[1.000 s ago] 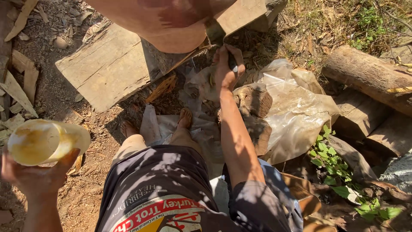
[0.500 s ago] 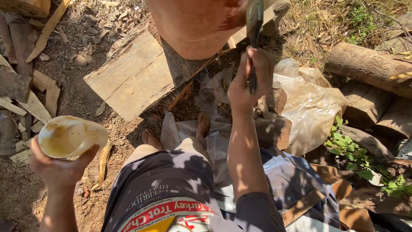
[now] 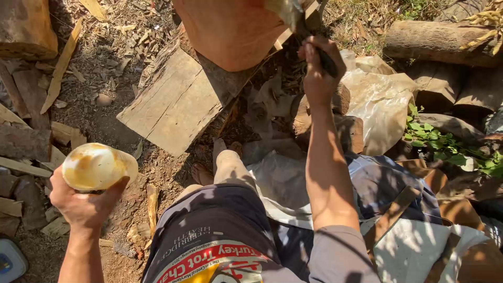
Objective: Applying a liquid finish to a carved wooden object using a paintbrush
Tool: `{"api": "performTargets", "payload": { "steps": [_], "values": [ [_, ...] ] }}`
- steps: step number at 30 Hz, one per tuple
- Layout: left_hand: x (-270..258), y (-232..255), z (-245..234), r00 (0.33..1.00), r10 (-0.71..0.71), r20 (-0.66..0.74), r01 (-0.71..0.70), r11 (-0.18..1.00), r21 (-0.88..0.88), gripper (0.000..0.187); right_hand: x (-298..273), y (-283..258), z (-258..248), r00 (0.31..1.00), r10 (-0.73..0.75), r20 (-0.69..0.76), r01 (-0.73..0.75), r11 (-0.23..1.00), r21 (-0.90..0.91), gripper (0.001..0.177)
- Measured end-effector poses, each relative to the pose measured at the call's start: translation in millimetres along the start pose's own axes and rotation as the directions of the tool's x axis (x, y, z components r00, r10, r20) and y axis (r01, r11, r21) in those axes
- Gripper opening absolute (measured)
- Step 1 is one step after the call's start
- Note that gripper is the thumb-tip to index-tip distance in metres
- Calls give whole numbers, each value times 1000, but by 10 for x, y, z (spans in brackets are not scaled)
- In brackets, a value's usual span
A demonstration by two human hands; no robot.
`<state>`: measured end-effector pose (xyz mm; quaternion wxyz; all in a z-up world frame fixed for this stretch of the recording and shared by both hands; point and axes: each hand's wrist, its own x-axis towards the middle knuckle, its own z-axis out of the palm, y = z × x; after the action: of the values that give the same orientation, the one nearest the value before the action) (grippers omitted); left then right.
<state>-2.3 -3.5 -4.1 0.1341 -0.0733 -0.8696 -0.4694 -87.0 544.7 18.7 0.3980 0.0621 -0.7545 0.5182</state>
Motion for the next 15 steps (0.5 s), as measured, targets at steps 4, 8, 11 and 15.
{"api": "performTargets", "payload": {
  "steps": [4, 8, 11, 15],
  "values": [
    [240, 59, 114, 977, 208, 36, -211, 963, 170, 87, -1, -224, -662, 954, 159, -254, -163, 987, 7, 6],
    [727, 504, 495, 895, 440, 76, -442, 897, 22, 52, 62, -1244, -523, 948, 288, -138, -290, 957, 6, 17],
    [805, 467, 802, 902, 413, 130, -426, 899, 104, 81, 60, -1926, -181, 905, 424, 34, -425, 905, 8, 15],
    [1020, 534, 1345, 818, 505, 275, -541, 837, 75, 87, 246, -2312, 272, 849, 186, 495, -168, 982, -81, 10]
  ]
}}
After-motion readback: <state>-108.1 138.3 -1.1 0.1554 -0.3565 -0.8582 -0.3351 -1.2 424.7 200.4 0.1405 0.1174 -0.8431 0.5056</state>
